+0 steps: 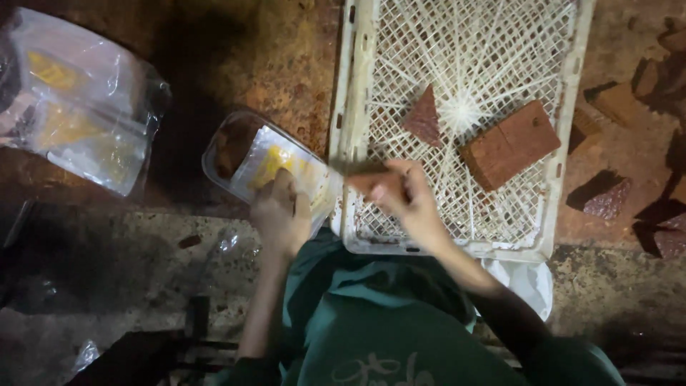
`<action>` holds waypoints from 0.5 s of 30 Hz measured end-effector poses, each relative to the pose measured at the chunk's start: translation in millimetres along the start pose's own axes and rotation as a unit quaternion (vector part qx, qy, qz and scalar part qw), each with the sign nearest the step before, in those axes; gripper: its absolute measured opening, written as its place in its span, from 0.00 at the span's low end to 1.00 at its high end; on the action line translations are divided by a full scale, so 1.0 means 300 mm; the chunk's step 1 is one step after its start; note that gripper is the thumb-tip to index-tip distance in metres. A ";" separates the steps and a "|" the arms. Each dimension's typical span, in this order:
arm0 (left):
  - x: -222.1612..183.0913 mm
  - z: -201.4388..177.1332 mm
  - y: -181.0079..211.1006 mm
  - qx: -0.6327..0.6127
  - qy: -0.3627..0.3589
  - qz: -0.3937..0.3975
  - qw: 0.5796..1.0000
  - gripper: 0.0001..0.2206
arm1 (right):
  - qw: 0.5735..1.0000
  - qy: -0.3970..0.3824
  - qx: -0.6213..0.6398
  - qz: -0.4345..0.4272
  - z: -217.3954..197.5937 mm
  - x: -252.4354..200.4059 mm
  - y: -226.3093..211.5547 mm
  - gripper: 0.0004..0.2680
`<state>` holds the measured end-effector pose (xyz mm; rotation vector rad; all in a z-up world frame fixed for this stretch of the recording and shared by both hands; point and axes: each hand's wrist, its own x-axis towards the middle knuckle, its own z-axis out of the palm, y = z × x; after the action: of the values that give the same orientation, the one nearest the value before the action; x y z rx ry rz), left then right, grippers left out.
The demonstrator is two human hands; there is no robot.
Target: Packaging triangular pieces of baked goods into a plastic container from a cooling tray
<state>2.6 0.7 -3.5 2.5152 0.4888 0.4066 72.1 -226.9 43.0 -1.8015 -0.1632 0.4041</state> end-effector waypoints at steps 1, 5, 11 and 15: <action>0.011 -0.014 0.029 -0.051 -0.011 -0.059 0.997 0.06 | 0.983 0.019 0.149 0.110 -0.016 0.030 -0.050 0.20; 0.018 -0.046 0.077 0.083 0.107 -0.013 0.991 0.05 | 0.979 0.004 0.203 -0.024 -0.044 0.037 0.018 0.17; 0.042 -0.110 0.138 0.031 0.004 -0.026 0.999 0.12 | 0.977 0.011 -0.136 -0.161 0.148 -0.018 -0.047 0.17; 0.032 -0.142 0.210 0.005 0.074 0.040 0.996 0.26 | 0.929 0.007 -0.205 -0.307 0.191 -0.033 -0.219 0.11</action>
<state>11.2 -25.5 68.0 2.5322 0.4471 0.6249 49.1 -160.1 95.3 -2.0382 -0.8274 -0.1040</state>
